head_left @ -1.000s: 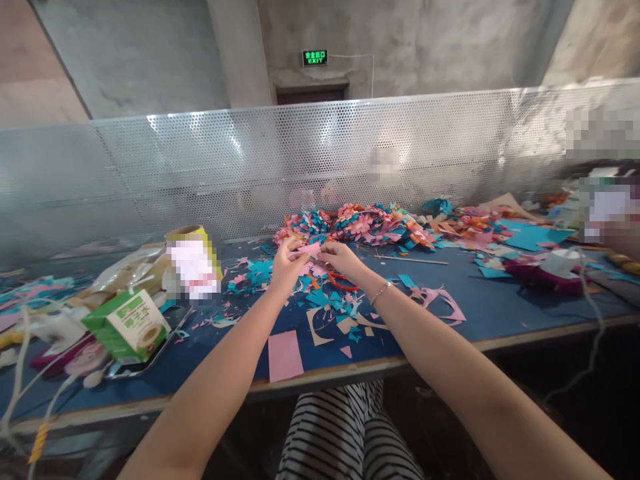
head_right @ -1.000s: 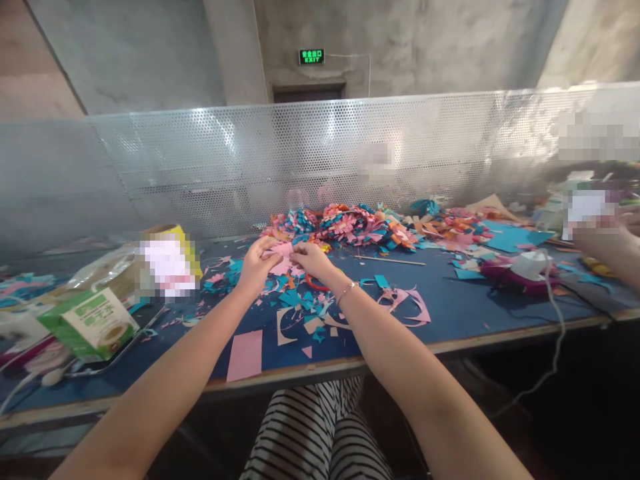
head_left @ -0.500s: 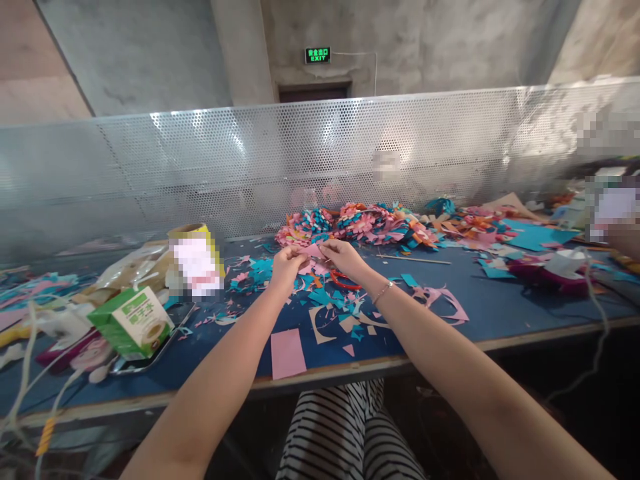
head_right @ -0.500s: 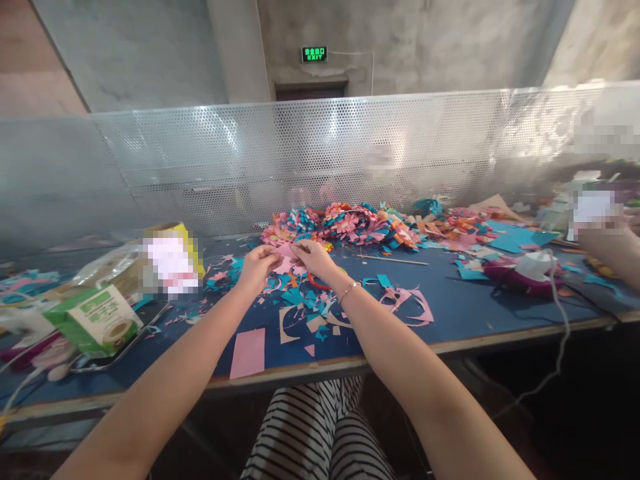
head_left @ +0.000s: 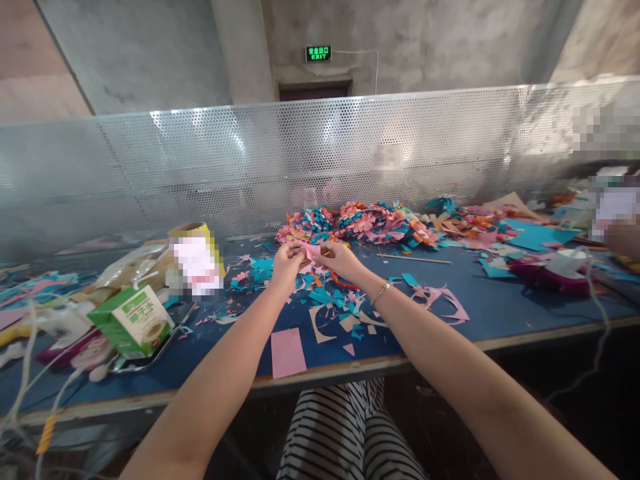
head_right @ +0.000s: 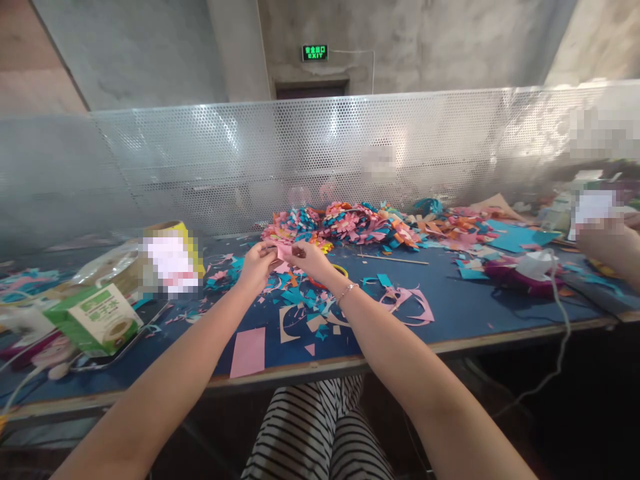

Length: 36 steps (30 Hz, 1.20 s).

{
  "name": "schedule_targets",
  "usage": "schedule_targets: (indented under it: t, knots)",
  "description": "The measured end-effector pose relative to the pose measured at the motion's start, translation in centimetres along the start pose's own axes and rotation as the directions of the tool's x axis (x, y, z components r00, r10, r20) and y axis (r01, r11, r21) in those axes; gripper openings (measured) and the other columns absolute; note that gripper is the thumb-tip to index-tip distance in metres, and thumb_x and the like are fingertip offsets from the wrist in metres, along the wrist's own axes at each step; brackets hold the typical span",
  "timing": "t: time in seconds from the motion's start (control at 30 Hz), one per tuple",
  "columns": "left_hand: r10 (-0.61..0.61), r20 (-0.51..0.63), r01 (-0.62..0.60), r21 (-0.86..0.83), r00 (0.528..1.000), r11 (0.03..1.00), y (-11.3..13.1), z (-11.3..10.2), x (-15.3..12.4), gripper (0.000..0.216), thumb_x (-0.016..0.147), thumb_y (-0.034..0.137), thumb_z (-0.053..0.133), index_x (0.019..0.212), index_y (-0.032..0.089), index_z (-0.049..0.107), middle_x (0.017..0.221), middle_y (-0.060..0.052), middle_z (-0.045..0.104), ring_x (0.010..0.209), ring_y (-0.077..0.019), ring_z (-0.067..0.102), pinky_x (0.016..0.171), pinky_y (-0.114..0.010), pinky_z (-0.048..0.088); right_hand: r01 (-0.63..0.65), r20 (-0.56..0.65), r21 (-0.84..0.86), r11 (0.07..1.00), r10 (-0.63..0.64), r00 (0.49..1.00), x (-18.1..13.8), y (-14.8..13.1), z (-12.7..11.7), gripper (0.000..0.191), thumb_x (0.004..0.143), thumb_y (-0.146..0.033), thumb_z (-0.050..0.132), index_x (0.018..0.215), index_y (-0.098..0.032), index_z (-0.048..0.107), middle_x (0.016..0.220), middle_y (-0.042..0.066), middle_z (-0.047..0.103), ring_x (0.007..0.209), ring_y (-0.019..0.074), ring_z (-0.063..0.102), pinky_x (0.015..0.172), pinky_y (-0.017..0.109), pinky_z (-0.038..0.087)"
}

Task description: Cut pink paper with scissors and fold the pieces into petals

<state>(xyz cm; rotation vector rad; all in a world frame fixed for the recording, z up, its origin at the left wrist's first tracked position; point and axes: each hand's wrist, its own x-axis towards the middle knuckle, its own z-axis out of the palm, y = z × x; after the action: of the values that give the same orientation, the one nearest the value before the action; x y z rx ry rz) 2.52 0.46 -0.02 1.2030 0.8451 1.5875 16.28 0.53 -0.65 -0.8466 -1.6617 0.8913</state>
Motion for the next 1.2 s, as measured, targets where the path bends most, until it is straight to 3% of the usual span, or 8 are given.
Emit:
schedule_targets:
  t: [0.13,0.27,0.43,0.63,0.77,0.97,1.2]
  knots:
    - [0.000,0.068,0.000,0.001,0.998,1.000,0.0,0.2,-0.2,0.022,0.065,0.028,0.065,0.080,0.016,0.055,0.074,-0.001,0.057,0.063,-0.0095,0.057,0.065,-0.026,0.050,0.005,-0.025,0.007,1.000,-0.005,1.000,0.2,0.5,0.0,0.025,0.065,-0.035,0.062,0.070,-0.019,0.043,0.060,-0.004,0.050,0.058,0.0125,0.057,0.053,0.024,0.045]
    - [0.097,0.146,-0.117,0.134,0.985,0.984,-0.6,0.0,-0.1,0.038,0.058,0.016,0.066,0.094,0.019,0.054,0.089,-0.003,0.061,0.072,-0.0124,0.059,0.065,-0.025,0.049,0.098,-0.059,-0.058,0.993,-0.102,0.993,0.5,1.2,-0.2,0.017,0.065,-0.031,0.057,0.072,-0.018,0.047,0.062,-0.003,0.050,0.056,0.0096,0.049,0.054,0.023,0.041]
    - [0.154,0.195,-0.194,0.209,0.969,0.959,-1.6,-0.4,0.3,0.042,0.055,0.006,0.058,0.095,0.019,0.055,0.083,-0.002,0.063,0.071,-0.0125,0.060,0.063,-0.023,0.047,0.126,-0.123,-0.123,0.984,-0.142,0.982,0.8,1.6,-0.4,0.014,0.065,-0.028,0.056,0.066,-0.018,0.046,0.060,-0.005,0.045,0.054,0.0078,0.041,0.052,0.022,0.035]
    - [0.043,0.103,-0.054,0.107,0.994,0.993,-1.3,-0.3,0.4,0.044,0.053,0.006,0.061,0.094,0.017,0.054,0.071,0.000,0.063,0.062,-0.0125,0.060,0.062,-0.026,0.048,-0.011,-0.112,0.120,0.993,0.025,0.993,0.7,1.3,-0.2,0.020,0.060,-0.032,0.058,0.069,-0.019,0.045,0.057,-0.006,0.044,0.050,0.0071,0.042,0.050,0.022,0.038]
    - [-0.025,0.067,0.021,0.052,0.997,0.998,-0.7,-0.1,0.2,0.028,0.055,0.008,0.063,0.082,0.015,0.058,0.070,-0.002,0.063,0.060,-0.0116,0.059,0.065,-0.028,0.050,-0.083,-0.087,0.283,0.955,0.112,0.990,0.8,1.2,-0.2,0.022,0.057,-0.030,0.060,0.069,-0.019,0.045,0.055,-0.007,0.046,0.050,0.0074,0.047,0.052,0.022,0.040]
    - [-0.082,0.057,0.082,-0.005,0.995,0.997,-0.1,-0.1,0.0,0.012,0.058,0.012,0.062,0.069,0.015,0.061,0.064,-0.001,0.061,0.056,-0.0102,0.057,0.064,-0.028,0.051,-0.063,-0.091,0.236,0.970,0.087,0.992,0.8,1.2,-0.4,0.027,0.058,-0.035,0.065,0.070,-0.018,0.048,0.056,-0.005,0.049,0.051,0.0079,0.048,0.053,0.023,0.042]
    - [-0.147,-0.028,0.146,-0.046,0.989,0.988,0.1,-0.1,0.2,0.015,0.057,0.009,0.061,0.071,0.015,0.059,0.058,0.001,0.057,0.051,-0.0102,0.056,0.065,-0.032,0.052,-0.058,-0.077,0.247,0.967,0.079,0.994,0.6,0.9,-0.3,0.029,0.055,-0.032,0.067,0.077,-0.017,0.053,0.057,-0.006,0.048,0.051,0.0070,0.046,0.053,0.023,0.040]
